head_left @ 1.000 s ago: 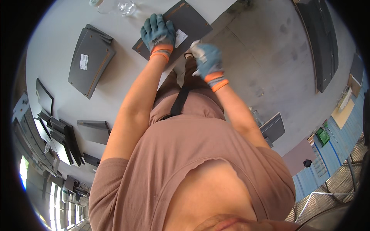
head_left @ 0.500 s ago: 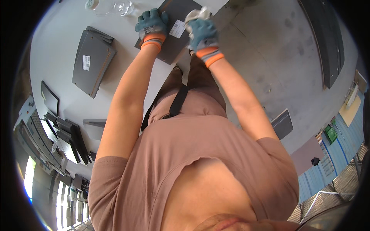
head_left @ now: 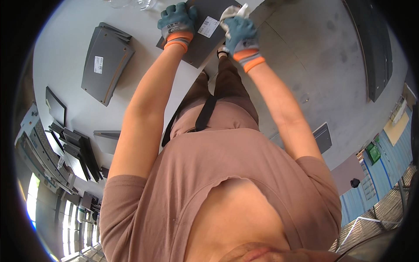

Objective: The person wipes the surfaces of several dark rectangular panels on a table using a white cloth. They repeatedly spray liquid onto the cloth and wipe each panel, then fold the cloth and continue wiping additional panels.

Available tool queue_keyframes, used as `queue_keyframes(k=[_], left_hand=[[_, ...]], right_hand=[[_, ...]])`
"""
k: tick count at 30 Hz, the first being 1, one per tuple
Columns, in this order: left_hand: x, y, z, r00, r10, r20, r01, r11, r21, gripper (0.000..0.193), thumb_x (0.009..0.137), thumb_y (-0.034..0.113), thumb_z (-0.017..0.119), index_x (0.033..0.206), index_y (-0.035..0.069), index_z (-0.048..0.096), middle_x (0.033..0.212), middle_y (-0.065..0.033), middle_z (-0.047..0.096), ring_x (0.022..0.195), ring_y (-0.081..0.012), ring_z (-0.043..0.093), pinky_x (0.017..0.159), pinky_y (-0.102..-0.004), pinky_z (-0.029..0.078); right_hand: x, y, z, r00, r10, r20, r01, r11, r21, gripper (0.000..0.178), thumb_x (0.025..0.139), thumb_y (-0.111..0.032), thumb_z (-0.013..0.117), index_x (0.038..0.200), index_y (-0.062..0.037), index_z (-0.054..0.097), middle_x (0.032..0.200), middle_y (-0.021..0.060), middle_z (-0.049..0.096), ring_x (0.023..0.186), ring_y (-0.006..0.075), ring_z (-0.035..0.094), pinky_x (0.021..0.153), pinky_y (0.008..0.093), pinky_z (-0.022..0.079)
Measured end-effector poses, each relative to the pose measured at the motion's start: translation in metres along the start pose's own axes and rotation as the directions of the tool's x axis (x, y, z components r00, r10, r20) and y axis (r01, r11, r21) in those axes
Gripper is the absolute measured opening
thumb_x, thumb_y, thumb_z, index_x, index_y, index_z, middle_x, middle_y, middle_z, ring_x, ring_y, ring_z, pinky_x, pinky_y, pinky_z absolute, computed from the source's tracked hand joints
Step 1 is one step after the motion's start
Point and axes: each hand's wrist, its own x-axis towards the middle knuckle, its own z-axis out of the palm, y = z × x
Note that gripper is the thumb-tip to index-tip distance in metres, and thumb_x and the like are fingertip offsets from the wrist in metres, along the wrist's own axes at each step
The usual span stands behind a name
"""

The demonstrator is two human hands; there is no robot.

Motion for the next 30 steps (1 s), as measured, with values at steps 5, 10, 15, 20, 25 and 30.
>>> queue_keyframes(k=[5,10,15,20,25,30], left_hand=[[0.004,0.007,-0.008,0.992,-0.071,0.107,0.067,0.997,0.037,0.034,0.096,0.043,0.062,0.114,0.015,0.071,0.119,-0.0128,0.07,0.116,-0.0366,0.063,0.097,-0.0518,0.05],[0.001,-0.013,0.01,0.999,-0.036,-0.02,0.036,0.999,0.015,0.041,0.094,0.054,0.061,0.11,0.017,0.071,0.112,-0.0103,0.07,0.111,-0.0358,0.064,0.087,-0.0549,0.053],[0.007,-0.003,0.006,0.992,-0.118,0.033,0.116,0.991,0.066,0.043,0.096,0.053,0.06,0.11,0.014,0.071,0.115,-0.0132,0.069,0.108,-0.0395,0.065,0.089,-0.0529,0.054],[0.009,0.005,-0.004,0.942,-0.313,0.125,0.318,0.948,-0.023,0.052,0.098,0.053,0.059,0.109,0.003,0.07,0.117,-0.0198,0.068,0.113,-0.0434,0.064,0.094,-0.0531,0.054],[-0.003,0.013,-0.018,0.87,-0.406,0.281,0.434,0.9,-0.043,0.058,0.097,0.054,0.058,0.106,-0.002,0.07,0.112,-0.0294,0.07,0.106,-0.0475,0.068,0.094,-0.0521,0.054],[-0.043,-0.005,-0.017,0.775,-0.525,0.352,0.579,0.812,-0.065,0.063,0.099,0.055,0.052,0.1,-0.006,0.071,0.102,-0.0313,0.072,0.1,-0.0485,0.07,0.092,-0.0527,0.054]], right_hand=[[-0.083,-0.097,0.039,0.985,-0.161,0.06,0.157,0.985,0.066,0.034,0.083,-0.014,0.067,0.117,-0.0099,0.067,0.109,0.0104,0.065,0.1,0.0323,0.065,0.08,0.0453,0.056],[-0.103,-0.108,0.035,0.916,-0.312,0.253,0.238,0.928,0.285,0.025,0.083,-0.013,0.065,0.107,-0.0165,0.072,0.111,0.0091,0.067,0.105,0.0306,0.066,0.085,0.0453,0.056],[-0.112,-0.074,0.007,0.96,-0.069,0.273,-0.109,0.802,0.588,0.022,0.084,-0.015,0.064,0.104,-0.0155,0.074,0.104,0.0148,0.069,0.096,0.0337,0.068,0.085,0.0442,0.055],[-0.14,-0.021,0.003,0.825,0.474,0.306,-0.508,0.388,0.769,0.03,0.091,-0.015,0.066,0.118,0.0001,0.069,0.103,0.0087,0.072,0.092,0.0182,0.069,0.084,0.0321,0.057],[-0.143,-0.031,0.041,0.65,0.753,0.096,-0.413,0.244,0.877,0.021,0.096,-0.01,0.065,0.114,-0.0002,0.066,0.098,0.0081,0.07,0.085,0.0177,0.069,0.074,0.0313,0.059],[-0.114,0.017,0.047,0.621,0.761,0.185,-0.314,0.025,0.949,0.014,0.094,-0.004,0.062,0.108,-0.0021,0.063,0.08,0.0073,0.066,0.06,0.015,0.061,0.049,0.0302,0.052]])
